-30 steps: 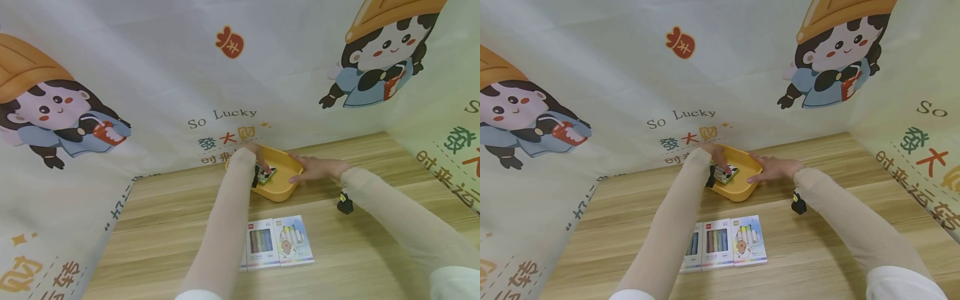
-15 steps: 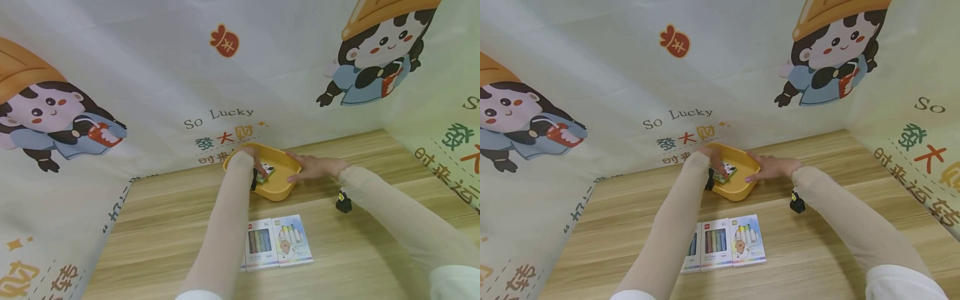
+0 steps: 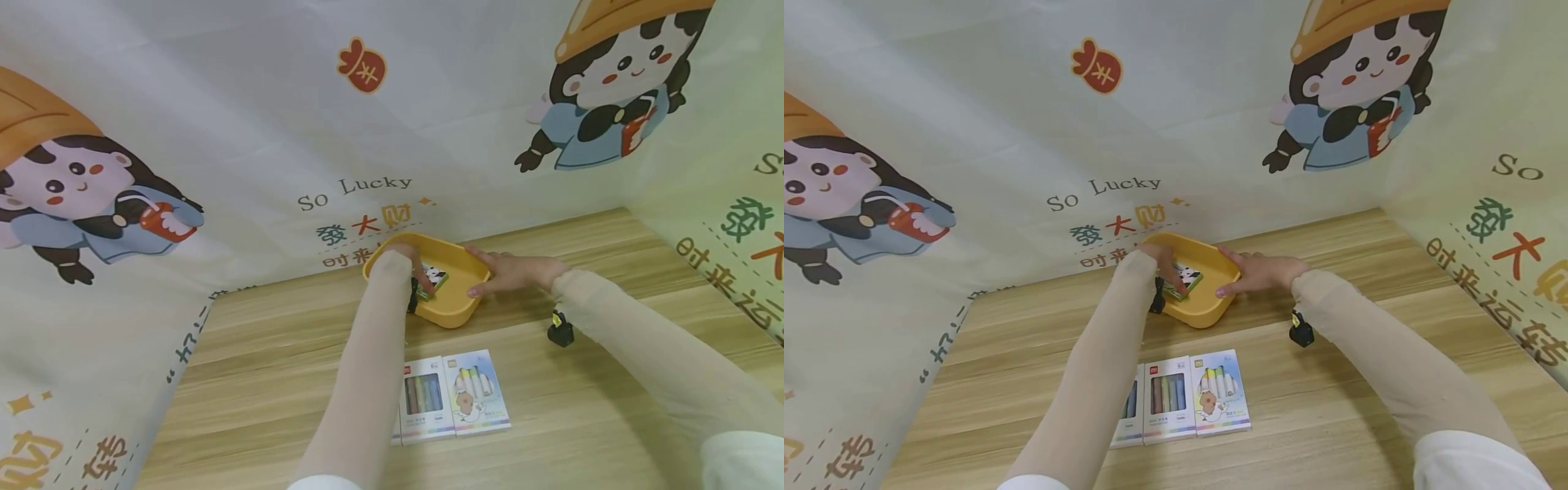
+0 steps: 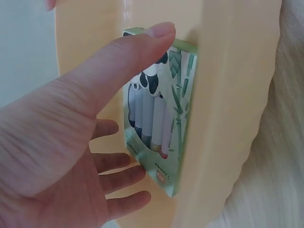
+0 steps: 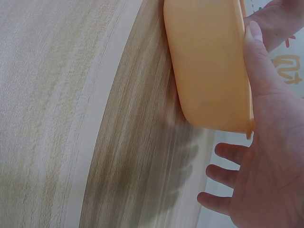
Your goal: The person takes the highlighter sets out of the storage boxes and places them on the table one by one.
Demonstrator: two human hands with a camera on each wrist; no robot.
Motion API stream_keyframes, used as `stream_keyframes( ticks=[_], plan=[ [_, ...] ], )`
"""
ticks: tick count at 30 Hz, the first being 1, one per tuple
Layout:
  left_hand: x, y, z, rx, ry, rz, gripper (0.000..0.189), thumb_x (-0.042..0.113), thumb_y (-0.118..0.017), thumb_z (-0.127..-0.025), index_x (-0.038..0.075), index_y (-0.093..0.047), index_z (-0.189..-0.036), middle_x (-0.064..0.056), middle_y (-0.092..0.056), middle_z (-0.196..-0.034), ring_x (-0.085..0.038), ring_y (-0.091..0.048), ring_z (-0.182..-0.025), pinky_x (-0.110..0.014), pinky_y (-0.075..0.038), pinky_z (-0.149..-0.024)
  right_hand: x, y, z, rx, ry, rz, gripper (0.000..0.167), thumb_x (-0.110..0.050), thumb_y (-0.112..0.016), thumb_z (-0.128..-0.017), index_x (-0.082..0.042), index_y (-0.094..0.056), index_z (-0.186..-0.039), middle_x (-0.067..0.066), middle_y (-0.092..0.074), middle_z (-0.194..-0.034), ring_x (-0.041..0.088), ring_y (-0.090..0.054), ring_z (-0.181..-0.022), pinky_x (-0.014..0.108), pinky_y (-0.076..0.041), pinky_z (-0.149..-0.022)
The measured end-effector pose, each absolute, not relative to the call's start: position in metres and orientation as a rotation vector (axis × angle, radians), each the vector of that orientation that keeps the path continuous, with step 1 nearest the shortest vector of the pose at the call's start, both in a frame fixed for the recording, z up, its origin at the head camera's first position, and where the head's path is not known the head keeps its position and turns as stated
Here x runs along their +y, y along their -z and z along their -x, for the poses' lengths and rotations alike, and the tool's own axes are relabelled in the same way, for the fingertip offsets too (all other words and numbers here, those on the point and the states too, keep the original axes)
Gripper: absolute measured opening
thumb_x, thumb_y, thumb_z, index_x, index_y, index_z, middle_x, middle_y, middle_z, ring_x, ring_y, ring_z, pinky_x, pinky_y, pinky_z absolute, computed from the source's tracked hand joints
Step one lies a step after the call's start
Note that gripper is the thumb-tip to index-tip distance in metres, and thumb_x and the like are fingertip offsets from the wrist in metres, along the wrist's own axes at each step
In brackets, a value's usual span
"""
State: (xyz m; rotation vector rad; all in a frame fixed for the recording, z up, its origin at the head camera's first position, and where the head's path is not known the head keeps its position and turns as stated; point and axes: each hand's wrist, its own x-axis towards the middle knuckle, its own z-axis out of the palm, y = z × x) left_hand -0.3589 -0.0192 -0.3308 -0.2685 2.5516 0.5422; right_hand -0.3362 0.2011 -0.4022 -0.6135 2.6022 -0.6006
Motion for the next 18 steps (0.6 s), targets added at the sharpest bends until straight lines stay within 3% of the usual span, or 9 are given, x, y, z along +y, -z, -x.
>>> stream_keyframes(
  ticks=[3,4,9,15,18],
  plan=[
    [-0.021,0.34,0.364,2.569,-0.586,0.281,0.096,0.017,-0.097,-0.057,0.011,-0.048,-0.139,-0.007,-0.053,-0.141,-0.028,-0.058,-0.124,-0.042,-0.054,-0.102,0.201,0.402,0.335,2.6,0.602,0.602,0.106,-0.066,-0.058,-0.089,-0.023,0.007,-0.16,0.022,-0.012,-0.165,0.052,-0.015,-0.149,0.071,-0.017,-0.118],
    [-0.023,0.347,0.372,2.585,-0.563,0.274,0.1,0.019,-0.099,-0.052,0.012,-0.049,-0.138,-0.007,-0.055,-0.138,-0.028,-0.059,-0.122,-0.044,-0.055,-0.099,0.201,0.402,0.335,2.599,0.597,0.596,0.107,-0.068,-0.057,-0.088,-0.024,0.008,-0.16,0.022,-0.012,-0.165,0.052,-0.015,-0.149,0.071,-0.017,-0.118],
    [-0.02,0.342,0.37,2.581,-0.446,0.278,0.109,0.024,-0.101,-0.046,0.015,-0.046,-0.14,-0.004,-0.053,-0.138,-0.024,-0.058,-0.121,-0.042,-0.055,-0.1,0.201,0.402,0.335,2.595,0.589,0.582,0.108,-0.07,-0.057,-0.087,-0.025,0.009,-0.159,0.022,-0.011,-0.165,0.052,-0.013,-0.149,0.072,-0.016,-0.117],
    [-0.014,0.335,0.365,2.526,-0.376,0.319,0.107,0.027,-0.099,-0.053,0.011,-0.042,-0.143,-0.006,-0.049,-0.142,-0.023,-0.057,-0.123,-0.041,-0.054,-0.101,0.202,0.402,0.336,2.603,0.586,0.586,0.109,-0.071,-0.057,-0.085,-0.024,0.007,-0.16,0.022,-0.012,-0.165,0.052,-0.014,-0.149,0.071,-0.017,-0.118],
    [-0.015,0.346,0.373,2.527,-0.356,0.302,0.102,0.028,-0.099,-0.054,0.011,-0.046,-0.14,-0.006,-0.053,-0.137,-0.023,-0.059,-0.118,-0.041,-0.056,-0.098,0.202,0.402,0.336,2.603,0.589,0.581,0.11,-0.073,-0.057,-0.084,-0.023,0.007,-0.16,0.022,-0.012,-0.165,0.051,-0.014,-0.15,0.071,-0.016,-0.117]
  ],
)
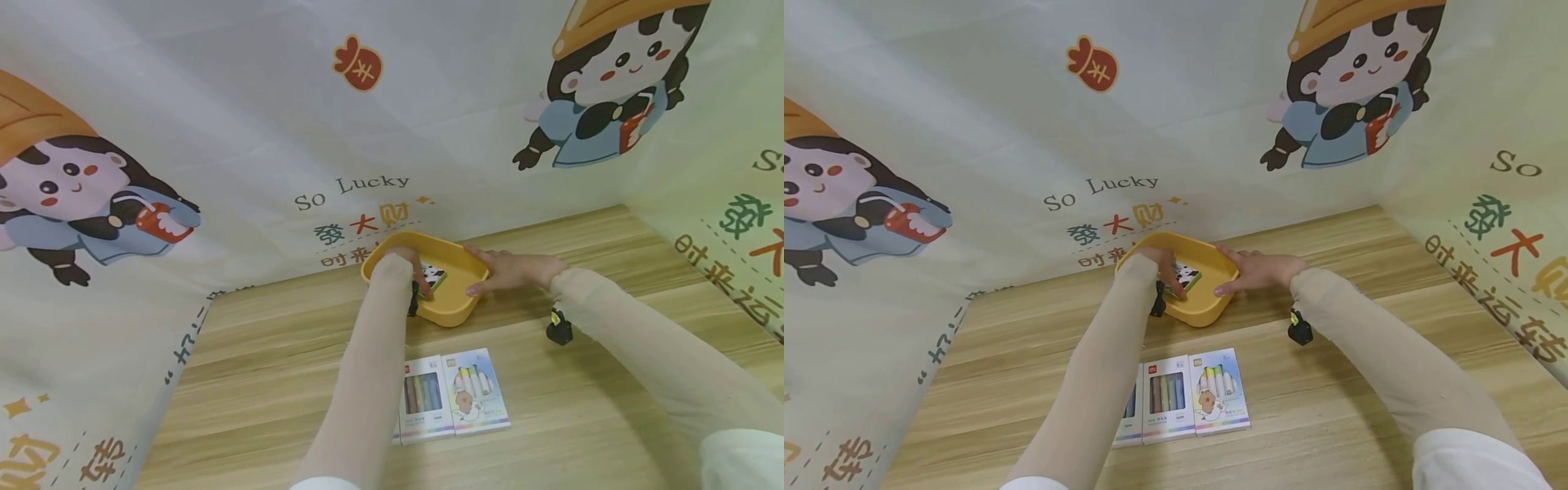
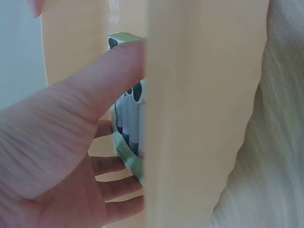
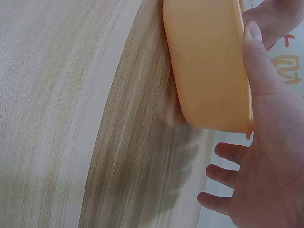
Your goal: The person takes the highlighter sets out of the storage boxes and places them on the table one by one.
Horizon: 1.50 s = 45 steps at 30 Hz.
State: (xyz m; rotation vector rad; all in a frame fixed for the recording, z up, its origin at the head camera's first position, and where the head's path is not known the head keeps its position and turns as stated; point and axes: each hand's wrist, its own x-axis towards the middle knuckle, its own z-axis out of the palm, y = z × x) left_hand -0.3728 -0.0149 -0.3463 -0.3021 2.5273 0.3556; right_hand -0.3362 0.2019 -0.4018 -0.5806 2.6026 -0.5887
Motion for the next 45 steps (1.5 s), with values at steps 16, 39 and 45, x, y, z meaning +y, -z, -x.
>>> stream_keyframes(
  ticks=[16,39,45],
  plan=[
    [-0.013,0.347,0.362,2.566,-0.15,0.055,0.046,0.024,-0.091,-0.07,0.009,-0.07,-0.108,-0.004,-0.065,-0.118,-0.018,-0.065,-0.102,-0.035,-0.059,-0.09,0.202,0.402,0.335,2.603,0.6,0.584,0.112,-0.074,-0.057,-0.083,-0.022,0.005,-0.16,0.02,-0.013,-0.166,0.05,-0.014,-0.15,0.07,-0.016,-0.118],
    [-0.017,0.321,0.361,2.542,-0.362,0.179,0.071,0.016,-0.095,-0.062,0.009,-0.062,-0.124,-0.006,-0.061,-0.13,-0.023,-0.061,-0.113,-0.039,-0.057,-0.096,0.2,0.399,0.336,2.622,0.55,0.567,0.108,-0.071,-0.056,-0.086,-0.022,0.005,-0.16,0.023,-0.013,-0.165,0.05,-0.015,-0.15,0.073,-0.017,-0.116],
    [-0.02,0.322,0.362,2.602,-0.099,-0.069,0.077,0.03,-0.096,-0.062,0.011,-0.06,-0.128,-0.004,-0.056,-0.134,-0.019,-0.056,-0.114,-0.035,-0.055,-0.098,0.2,0.398,0.336,2.616,0.556,0.571,0.111,-0.074,-0.057,-0.084,-0.02,0.003,-0.16,0.024,-0.014,-0.164,0.05,-0.017,-0.15,0.072,-0.019,-0.117]
  ],
)
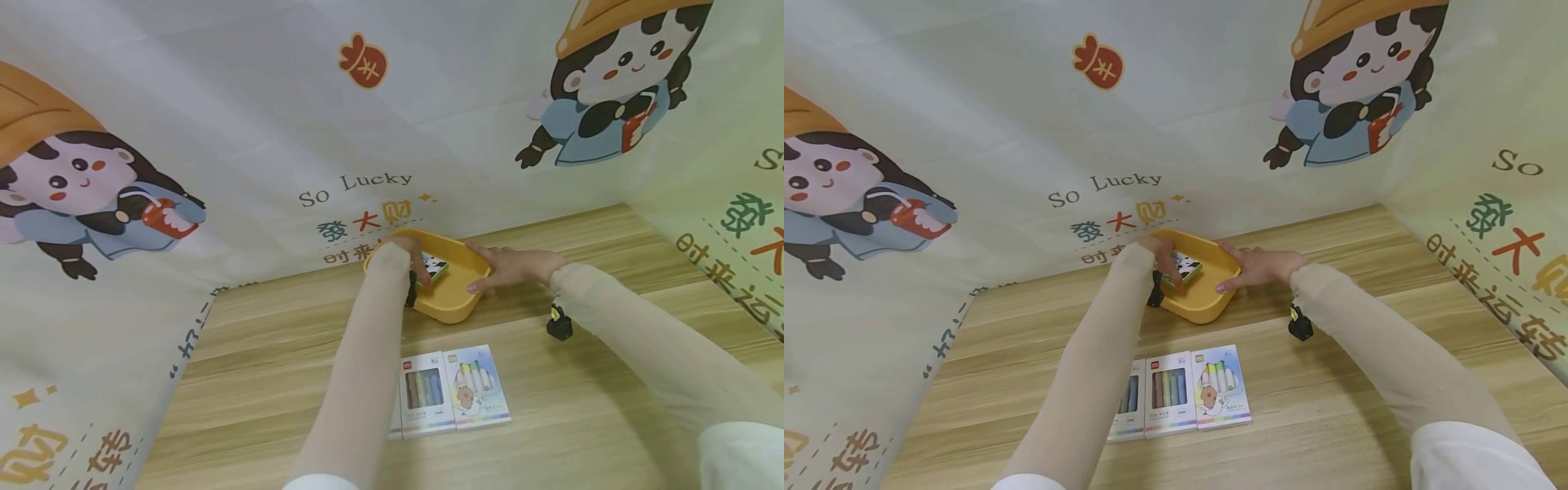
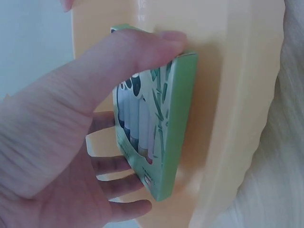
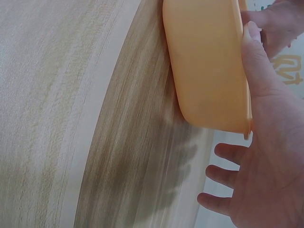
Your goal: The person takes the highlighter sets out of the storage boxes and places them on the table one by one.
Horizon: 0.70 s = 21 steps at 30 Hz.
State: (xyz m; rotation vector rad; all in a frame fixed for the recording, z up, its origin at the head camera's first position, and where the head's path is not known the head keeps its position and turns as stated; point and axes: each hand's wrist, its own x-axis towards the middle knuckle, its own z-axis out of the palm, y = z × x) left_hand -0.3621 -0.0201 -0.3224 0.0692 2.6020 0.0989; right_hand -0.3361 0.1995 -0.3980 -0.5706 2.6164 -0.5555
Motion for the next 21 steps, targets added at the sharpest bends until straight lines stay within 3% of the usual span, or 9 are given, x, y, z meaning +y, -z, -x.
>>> stream_keyframes(
  ticks=[5,11,17,21],
  plan=[
    [-0.023,0.33,0.368,2.635,-0.065,-0.137,0.072,0.034,-0.094,-0.065,0.014,-0.061,-0.125,-0.001,-0.058,-0.13,-0.018,-0.056,-0.111,-0.034,-0.054,-0.096,0.199,0.396,0.335,2.616,0.558,0.591,0.106,-0.065,-0.059,-0.088,-0.016,0.001,-0.16,0.025,-0.014,-0.164,0.051,-0.018,-0.149,0.071,-0.019,-0.117],
    [-0.028,0.338,0.382,2.655,-0.036,-0.162,0.073,0.037,-0.096,-0.059,0.018,-0.063,-0.122,0.002,-0.059,-0.125,-0.018,-0.056,-0.109,-0.035,-0.054,-0.095,0.199,0.395,0.334,2.626,0.535,0.579,0.104,-0.063,-0.058,-0.09,-0.017,0.002,-0.16,0.024,-0.014,-0.164,0.051,-0.017,-0.149,0.072,-0.019,-0.116],
    [-0.033,0.329,0.372,2.667,0.012,-0.198,0.098,0.043,-0.092,-0.064,0.023,-0.044,-0.147,-0.001,-0.048,-0.149,-0.022,-0.048,-0.133,-0.039,-0.046,-0.111,0.198,0.396,0.334,2.626,0.534,0.55,0.106,-0.067,-0.058,-0.087,-0.019,0.001,-0.16,0.024,-0.016,-0.164,0.051,-0.018,-0.149,0.072,-0.019,-0.116],
    [-0.036,0.329,0.368,2.672,-0.008,-0.197,0.104,0.043,-0.092,-0.065,0.024,-0.038,-0.152,-0.002,-0.044,-0.153,-0.024,-0.044,-0.138,-0.04,-0.041,-0.115,0.197,0.395,0.334,2.623,0.542,0.554,0.106,-0.067,-0.059,-0.087,-0.02,0.002,-0.16,0.023,-0.016,-0.164,0.051,-0.017,-0.149,0.072,-0.019,-0.116]
  ],
)
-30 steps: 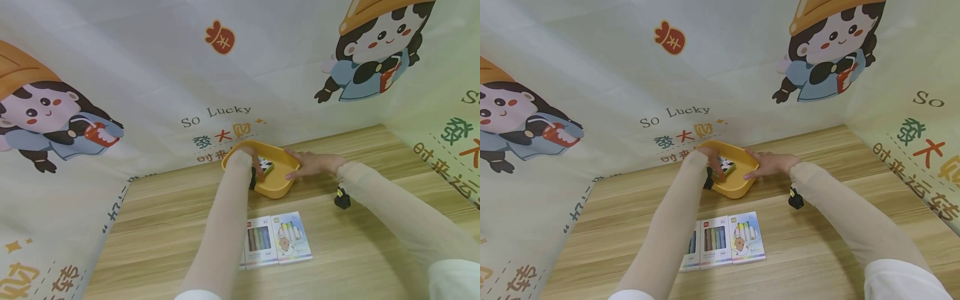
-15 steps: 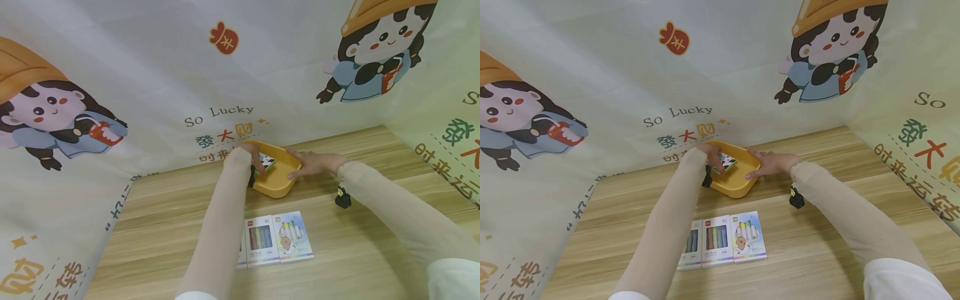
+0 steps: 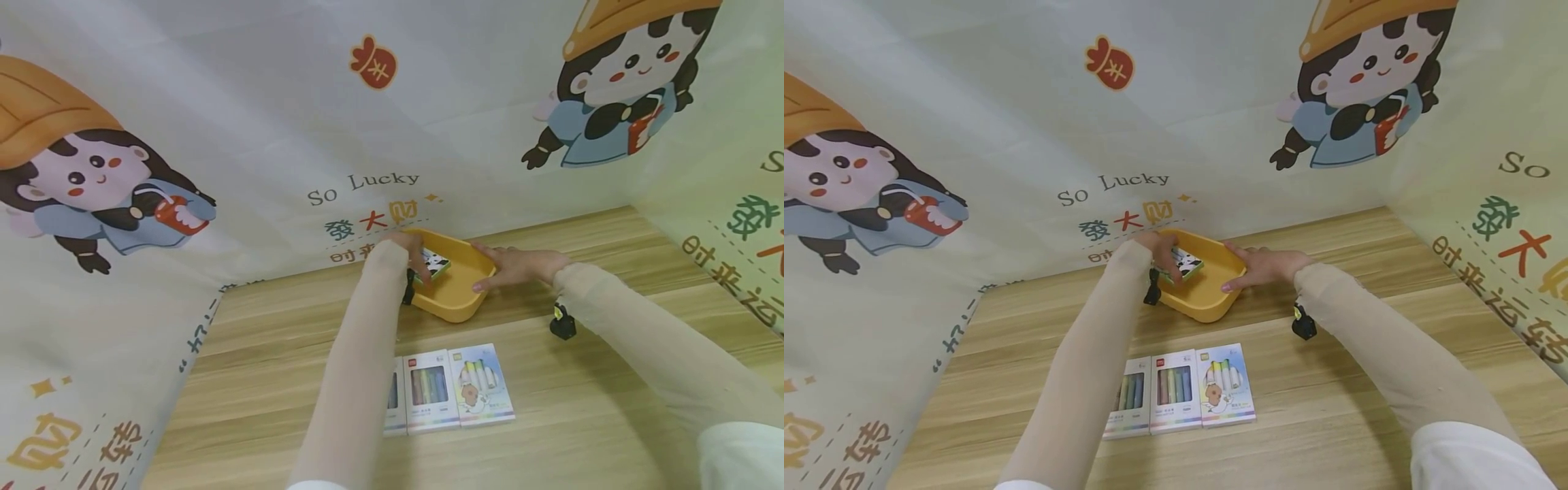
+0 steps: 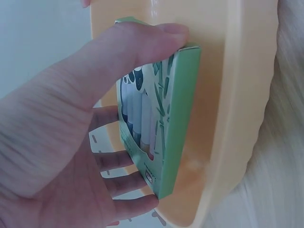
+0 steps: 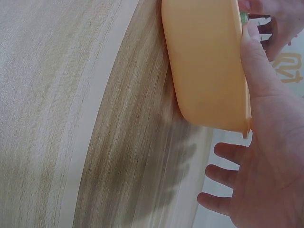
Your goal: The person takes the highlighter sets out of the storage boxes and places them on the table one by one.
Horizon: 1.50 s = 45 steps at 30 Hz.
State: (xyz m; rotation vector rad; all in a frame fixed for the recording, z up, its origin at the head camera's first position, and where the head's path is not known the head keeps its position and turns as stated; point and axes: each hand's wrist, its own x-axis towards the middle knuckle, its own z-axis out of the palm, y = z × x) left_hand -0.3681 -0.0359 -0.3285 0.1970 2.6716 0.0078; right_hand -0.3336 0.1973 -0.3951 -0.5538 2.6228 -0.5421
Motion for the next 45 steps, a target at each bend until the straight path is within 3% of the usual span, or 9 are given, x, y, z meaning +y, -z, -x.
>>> stream_keyframes(
  ticks=[10,21,25,32,45],
  plan=[
    [-0.04,0.336,0.373,2.658,-0.104,-0.164,0.108,0.039,-0.093,-0.064,0.028,-0.035,-0.154,0.0,-0.041,-0.157,-0.024,-0.041,-0.142,-0.042,-0.043,-0.114,0.197,0.394,0.334,2.603,0.562,0.573,0.105,-0.065,-0.059,-0.089,-0.019,0.003,-0.16,0.026,-0.014,-0.164,0.053,-0.015,-0.148,0.073,-0.016,-0.116],
    [-0.043,0.312,0.351,2.707,0.063,-0.324,0.101,0.049,-0.084,-0.074,0.029,-0.028,-0.156,-0.012,-0.013,-0.168,-0.037,-0.016,-0.154,-0.056,-0.027,-0.122,0.195,0.396,0.335,2.617,0.55,0.558,0.102,-0.065,-0.057,-0.089,-0.021,0.002,-0.16,0.026,-0.014,-0.163,0.055,-0.013,-0.148,0.074,-0.015,-0.116],
    [-0.045,0.306,0.343,2.723,0.101,-0.367,0.097,0.051,-0.081,-0.076,0.03,-0.029,-0.155,-0.014,-0.019,-0.166,-0.04,-0.025,-0.15,-0.058,-0.034,-0.117,0.195,0.396,0.335,2.626,0.548,0.563,0.103,-0.065,-0.058,-0.089,-0.021,0.001,-0.16,0.026,-0.015,-0.164,0.053,-0.015,-0.148,0.073,-0.016,-0.116],
    [-0.049,0.306,0.339,2.758,0.136,-0.418,0.095,0.051,-0.083,-0.074,0.03,-0.035,-0.153,-0.011,-0.036,-0.157,-0.034,-0.042,-0.138,-0.051,-0.041,-0.113,0.195,0.397,0.335,2.635,0.538,0.571,0.106,-0.067,-0.059,-0.087,-0.02,0.0,-0.16,0.026,-0.015,-0.163,0.053,-0.016,-0.148,0.073,-0.017,-0.116],
    [-0.05,0.304,0.336,2.734,0.167,-0.466,0.101,0.05,-0.085,-0.071,0.035,-0.029,-0.154,-0.009,-0.034,-0.155,-0.031,-0.046,-0.132,-0.049,-0.046,-0.108,0.195,0.398,0.338,2.636,0.512,0.564,0.106,-0.069,-0.057,-0.087,-0.02,0.001,-0.16,0.028,-0.015,-0.163,0.055,-0.015,-0.148,0.074,-0.017,-0.115]
  ],
)
